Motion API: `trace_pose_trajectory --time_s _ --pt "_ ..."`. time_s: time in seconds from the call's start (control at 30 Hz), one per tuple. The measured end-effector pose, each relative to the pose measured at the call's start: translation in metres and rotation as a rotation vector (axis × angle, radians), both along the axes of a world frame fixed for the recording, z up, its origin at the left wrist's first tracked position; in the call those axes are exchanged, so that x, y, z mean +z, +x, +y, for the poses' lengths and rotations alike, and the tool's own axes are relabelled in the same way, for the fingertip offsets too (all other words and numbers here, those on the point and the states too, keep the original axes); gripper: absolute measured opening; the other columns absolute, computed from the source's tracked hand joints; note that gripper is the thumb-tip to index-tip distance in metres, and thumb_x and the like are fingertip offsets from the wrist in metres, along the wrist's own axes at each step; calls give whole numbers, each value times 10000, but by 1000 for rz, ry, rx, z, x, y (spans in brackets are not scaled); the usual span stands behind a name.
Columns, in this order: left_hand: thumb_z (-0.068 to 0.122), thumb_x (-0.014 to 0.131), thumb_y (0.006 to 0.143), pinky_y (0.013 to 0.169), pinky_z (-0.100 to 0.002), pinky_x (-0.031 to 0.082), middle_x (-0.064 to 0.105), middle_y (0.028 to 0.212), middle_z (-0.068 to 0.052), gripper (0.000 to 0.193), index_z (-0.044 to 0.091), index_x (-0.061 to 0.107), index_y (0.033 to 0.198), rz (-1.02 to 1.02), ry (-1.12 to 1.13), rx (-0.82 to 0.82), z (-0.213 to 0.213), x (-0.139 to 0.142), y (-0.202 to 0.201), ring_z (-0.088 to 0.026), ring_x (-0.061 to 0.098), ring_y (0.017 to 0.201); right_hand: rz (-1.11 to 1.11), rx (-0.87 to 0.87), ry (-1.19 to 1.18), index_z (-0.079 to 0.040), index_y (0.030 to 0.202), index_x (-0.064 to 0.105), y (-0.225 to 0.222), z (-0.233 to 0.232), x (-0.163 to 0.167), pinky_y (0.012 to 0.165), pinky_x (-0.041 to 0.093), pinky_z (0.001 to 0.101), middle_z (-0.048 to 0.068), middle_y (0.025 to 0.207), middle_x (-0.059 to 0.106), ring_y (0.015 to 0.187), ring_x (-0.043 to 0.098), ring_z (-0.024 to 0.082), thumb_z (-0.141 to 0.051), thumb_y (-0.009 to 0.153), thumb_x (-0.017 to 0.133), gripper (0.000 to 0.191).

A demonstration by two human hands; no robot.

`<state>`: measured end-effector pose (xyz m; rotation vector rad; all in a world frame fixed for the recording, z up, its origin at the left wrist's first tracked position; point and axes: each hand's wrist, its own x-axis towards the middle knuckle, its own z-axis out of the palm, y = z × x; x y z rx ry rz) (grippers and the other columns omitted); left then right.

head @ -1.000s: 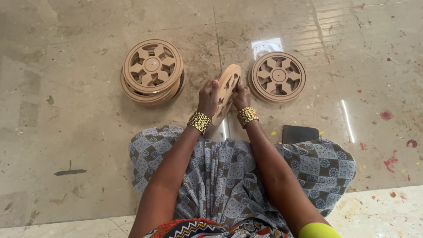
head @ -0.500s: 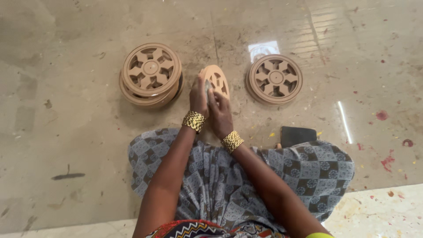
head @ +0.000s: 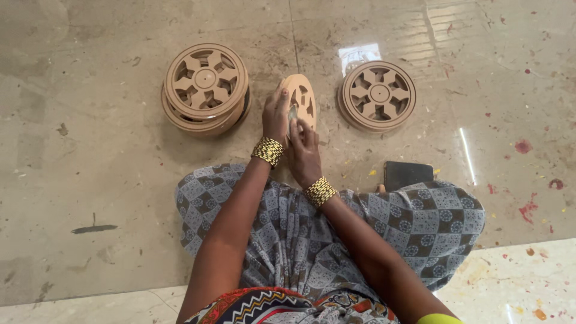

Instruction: The person sits cross-legged on a tiled floor and sands decorative wooden wheel-shaped pieces with a sanding block, rubbing the faces and edges of one piece at a time and setting worked pieces aside with the others.

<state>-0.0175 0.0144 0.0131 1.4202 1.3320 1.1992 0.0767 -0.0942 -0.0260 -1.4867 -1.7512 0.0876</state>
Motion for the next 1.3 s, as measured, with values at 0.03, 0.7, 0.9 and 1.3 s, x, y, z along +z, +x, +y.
trace_pose_trajectory --time_s 0.03,0.7,0.9,1.3 --pt "501 449 1052 1050 -369 503 623 1364 -205 628 47 537 1478 28 -4 12 0 0 -1 -296 626 1263 -46 -23 -18 -49 1502 462 0 -1 -4 952 601 413 242 1411 557 1217 548 346 -51 902 607 617" --pt "186 718 914 815 -429 590 700 1018 -209 324 -15 643 1157 330 384 -158 -41 13 11 -345 723 904 52 -136 102 -160 1359 703 63 47 67 963 563 376 76 1353 670 1144 589 236 5 945 674 447" --pt "187 671 1019 896 -390 623 753 1100 -148 186 58 703 1150 575 280 -373 -43 9 16 -296 764 950 -289 4 280 -225 1146 763 68 47 73 891 528 398 14 1298 689 1088 592 264 -84 831 739 347" --pt "146 754 896 918 -397 585 703 1193 -204 404 -4 644 1255 252 328 -288 -72 37 3 -343 720 1066 457 -135 -136 -133 1286 735 115 56 21 811 497 330 25 994 727 892 651 154 55 943 505 454"
